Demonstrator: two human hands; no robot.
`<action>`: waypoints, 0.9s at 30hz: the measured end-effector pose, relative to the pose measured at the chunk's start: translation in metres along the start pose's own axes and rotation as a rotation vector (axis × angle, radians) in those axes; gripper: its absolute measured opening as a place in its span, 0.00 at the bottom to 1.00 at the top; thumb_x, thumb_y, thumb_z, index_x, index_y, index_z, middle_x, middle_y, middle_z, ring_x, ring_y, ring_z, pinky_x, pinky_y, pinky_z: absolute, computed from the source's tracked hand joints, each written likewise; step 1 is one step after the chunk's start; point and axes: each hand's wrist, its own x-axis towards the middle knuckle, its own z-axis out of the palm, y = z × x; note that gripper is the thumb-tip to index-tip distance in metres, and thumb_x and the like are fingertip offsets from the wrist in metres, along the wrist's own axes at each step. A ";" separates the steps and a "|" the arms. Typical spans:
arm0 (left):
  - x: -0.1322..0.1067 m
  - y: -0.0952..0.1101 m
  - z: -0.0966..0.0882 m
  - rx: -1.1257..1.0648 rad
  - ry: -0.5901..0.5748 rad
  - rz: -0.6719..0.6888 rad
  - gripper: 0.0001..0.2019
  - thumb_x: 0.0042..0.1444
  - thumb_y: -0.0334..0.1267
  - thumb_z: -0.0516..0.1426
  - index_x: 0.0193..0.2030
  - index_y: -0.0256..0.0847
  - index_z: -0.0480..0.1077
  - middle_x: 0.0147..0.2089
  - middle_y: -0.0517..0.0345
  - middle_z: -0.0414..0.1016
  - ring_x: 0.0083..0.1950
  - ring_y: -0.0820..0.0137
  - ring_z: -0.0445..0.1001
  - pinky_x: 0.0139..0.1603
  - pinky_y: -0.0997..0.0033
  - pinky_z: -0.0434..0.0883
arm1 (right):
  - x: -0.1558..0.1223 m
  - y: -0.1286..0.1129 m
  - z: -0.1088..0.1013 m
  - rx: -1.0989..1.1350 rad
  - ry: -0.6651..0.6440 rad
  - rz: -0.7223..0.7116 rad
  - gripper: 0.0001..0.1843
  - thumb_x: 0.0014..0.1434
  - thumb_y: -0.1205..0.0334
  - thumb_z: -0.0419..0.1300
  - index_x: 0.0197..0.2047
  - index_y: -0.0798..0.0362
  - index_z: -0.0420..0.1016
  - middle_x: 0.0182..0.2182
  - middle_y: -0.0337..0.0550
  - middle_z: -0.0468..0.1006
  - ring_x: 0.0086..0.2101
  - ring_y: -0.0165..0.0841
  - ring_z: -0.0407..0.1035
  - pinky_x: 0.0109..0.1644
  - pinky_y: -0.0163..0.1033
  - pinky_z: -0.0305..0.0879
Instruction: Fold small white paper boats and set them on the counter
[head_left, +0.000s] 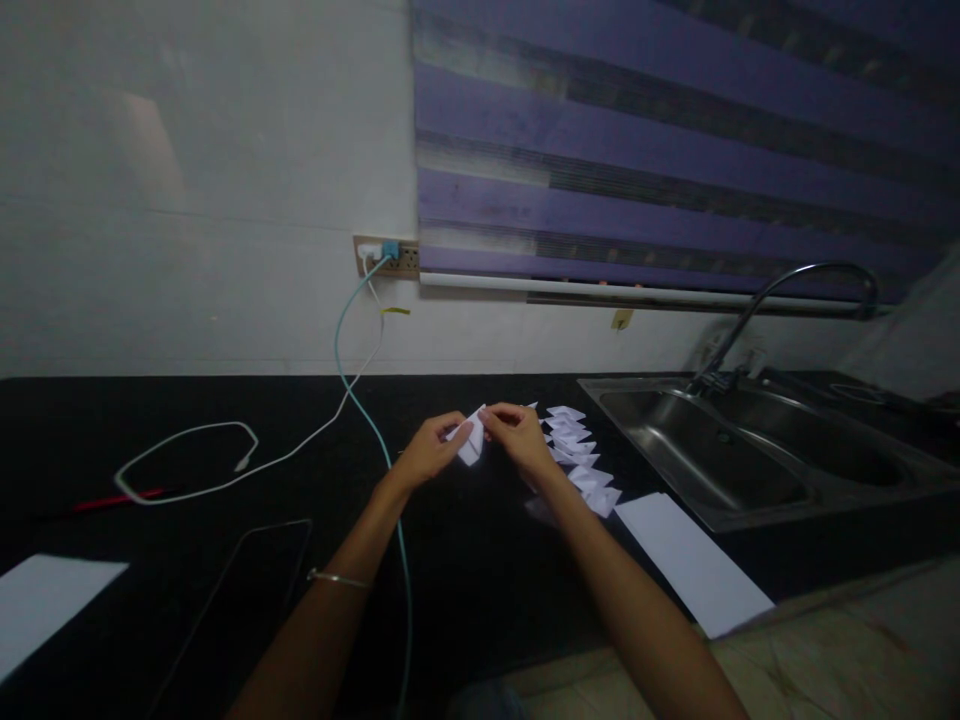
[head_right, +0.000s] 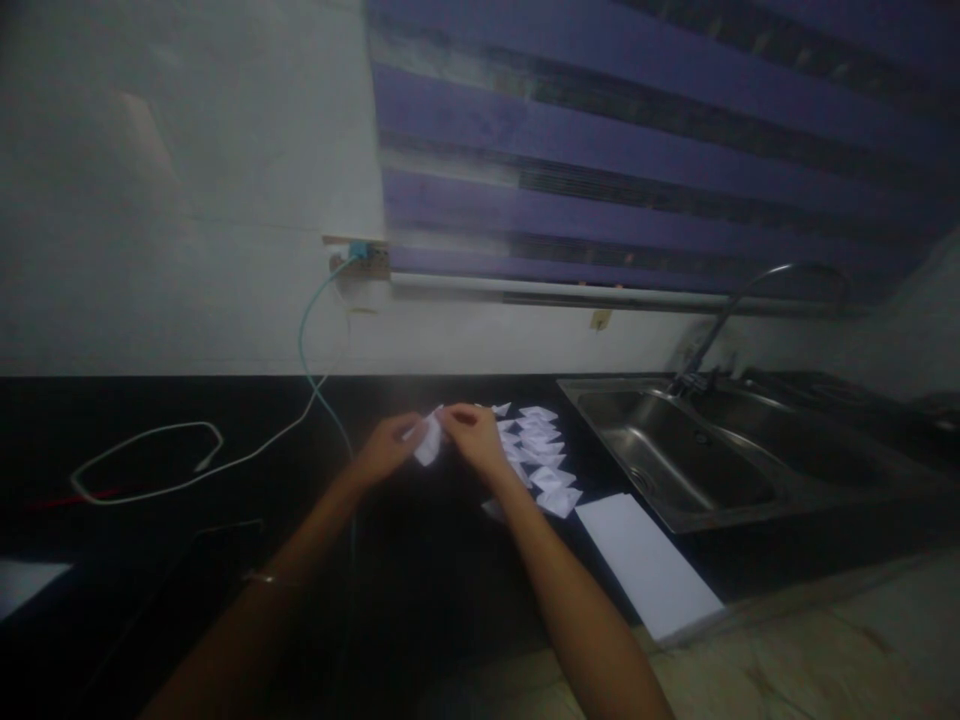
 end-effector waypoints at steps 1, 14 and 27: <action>0.000 0.000 0.001 -0.007 -0.014 -0.012 0.16 0.59 0.48 0.54 0.36 0.36 0.72 0.31 0.58 0.73 0.32 0.72 0.70 0.34 0.74 0.67 | 0.000 0.001 0.000 -0.016 -0.012 -0.016 0.15 0.51 0.51 0.64 0.31 0.56 0.79 0.23 0.40 0.75 0.23 0.29 0.65 0.28 0.34 0.59; -0.007 0.002 0.002 -0.037 -0.289 -0.155 0.20 0.60 0.50 0.52 0.31 0.35 0.72 0.26 0.55 0.74 0.27 0.71 0.71 0.30 0.74 0.66 | 0.001 0.002 0.000 -0.140 -0.104 -0.120 0.11 0.55 0.56 0.61 0.31 0.56 0.77 0.27 0.42 0.76 0.29 0.32 0.69 0.33 0.35 0.62; -0.008 0.004 0.003 -0.024 -0.231 -0.206 0.20 0.57 0.52 0.54 0.30 0.35 0.73 0.26 0.56 0.75 0.25 0.71 0.71 0.27 0.75 0.66 | 0.001 0.000 -0.011 0.002 -0.205 0.109 0.12 0.44 0.56 0.70 0.28 0.56 0.80 0.24 0.42 0.78 0.25 0.30 0.68 0.31 0.34 0.61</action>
